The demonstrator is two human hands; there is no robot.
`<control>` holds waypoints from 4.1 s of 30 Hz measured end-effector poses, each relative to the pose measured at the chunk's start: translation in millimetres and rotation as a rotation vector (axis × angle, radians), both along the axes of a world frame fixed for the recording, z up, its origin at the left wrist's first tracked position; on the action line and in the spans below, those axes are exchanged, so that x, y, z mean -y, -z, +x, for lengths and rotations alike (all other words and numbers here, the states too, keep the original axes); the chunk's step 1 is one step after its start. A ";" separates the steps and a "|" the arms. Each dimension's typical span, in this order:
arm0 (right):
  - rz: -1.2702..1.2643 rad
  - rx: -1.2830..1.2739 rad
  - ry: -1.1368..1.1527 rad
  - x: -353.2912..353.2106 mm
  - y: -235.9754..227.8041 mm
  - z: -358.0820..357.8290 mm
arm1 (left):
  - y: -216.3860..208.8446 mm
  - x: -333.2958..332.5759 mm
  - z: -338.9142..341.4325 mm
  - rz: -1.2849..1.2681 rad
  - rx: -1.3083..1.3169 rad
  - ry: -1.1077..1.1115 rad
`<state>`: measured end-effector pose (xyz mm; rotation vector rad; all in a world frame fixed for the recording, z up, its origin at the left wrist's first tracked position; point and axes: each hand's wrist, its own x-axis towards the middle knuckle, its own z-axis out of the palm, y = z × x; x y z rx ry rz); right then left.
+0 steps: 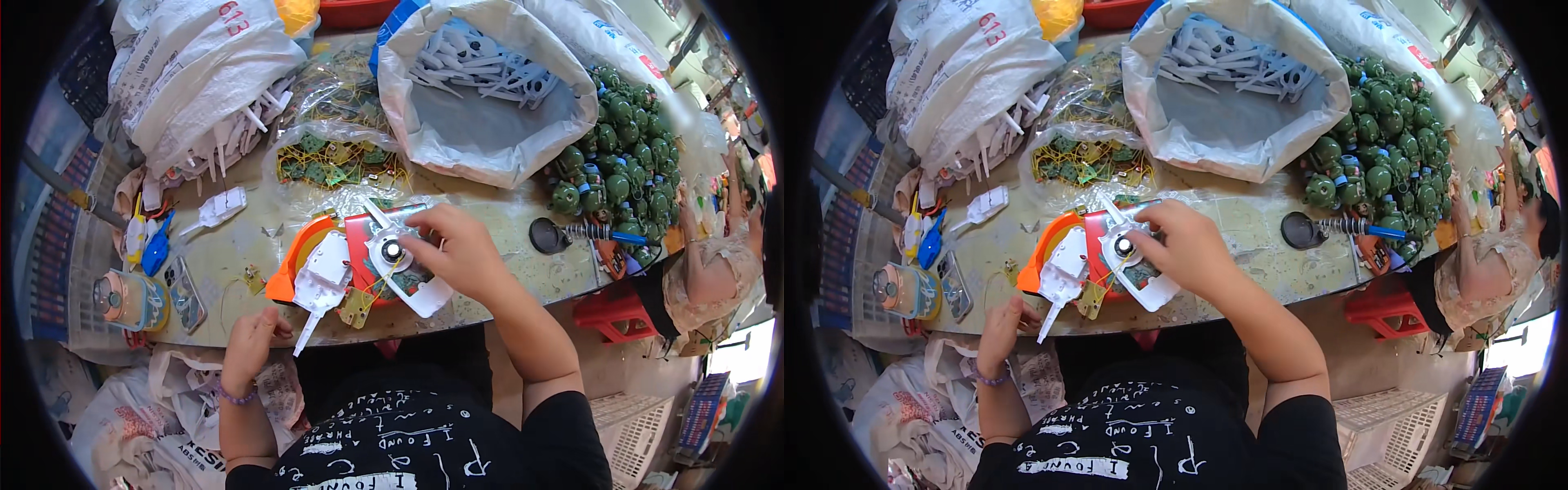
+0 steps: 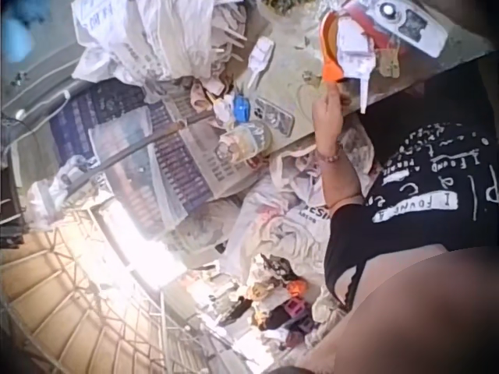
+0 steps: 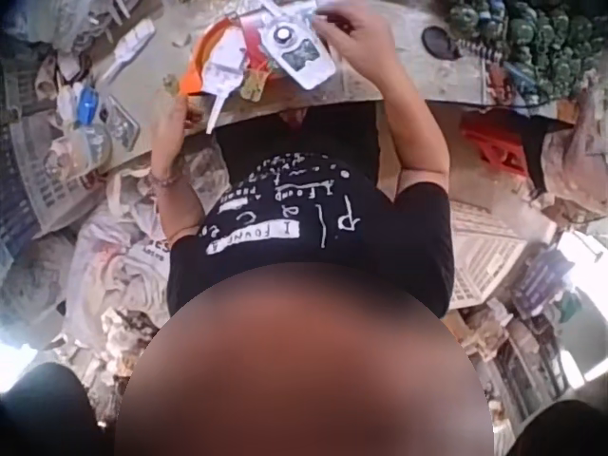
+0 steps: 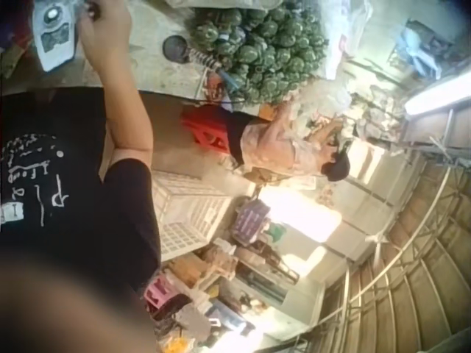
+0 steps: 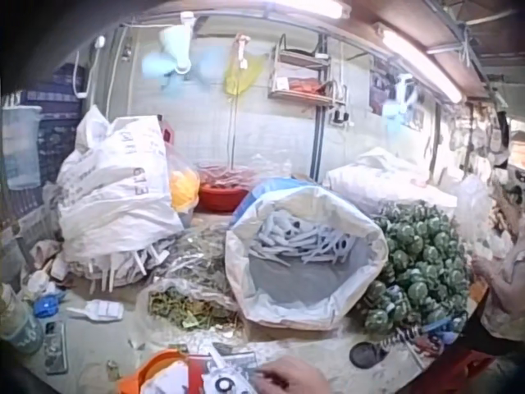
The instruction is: Soldering electronic components and assembling plastic toy housings at a factory workbench.
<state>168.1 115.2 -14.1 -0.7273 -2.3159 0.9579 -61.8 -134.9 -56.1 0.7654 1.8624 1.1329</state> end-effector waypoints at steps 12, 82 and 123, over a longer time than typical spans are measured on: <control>-0.056 0.364 -0.155 -24.6 -14.3 -66.6 | -40.9 -60.6 88.8 0.317 -1.042 0.183; 0.822 -0.234 -0.810 88.9 5.5 -37.4 | 13.5 -42.0 79.4 0.143 0.835 -0.097; -0.658 -1.094 -1.309 34.3 -110.1 9.4 | 36.6 -179.9 -217.9 0.018 -0.886 -0.279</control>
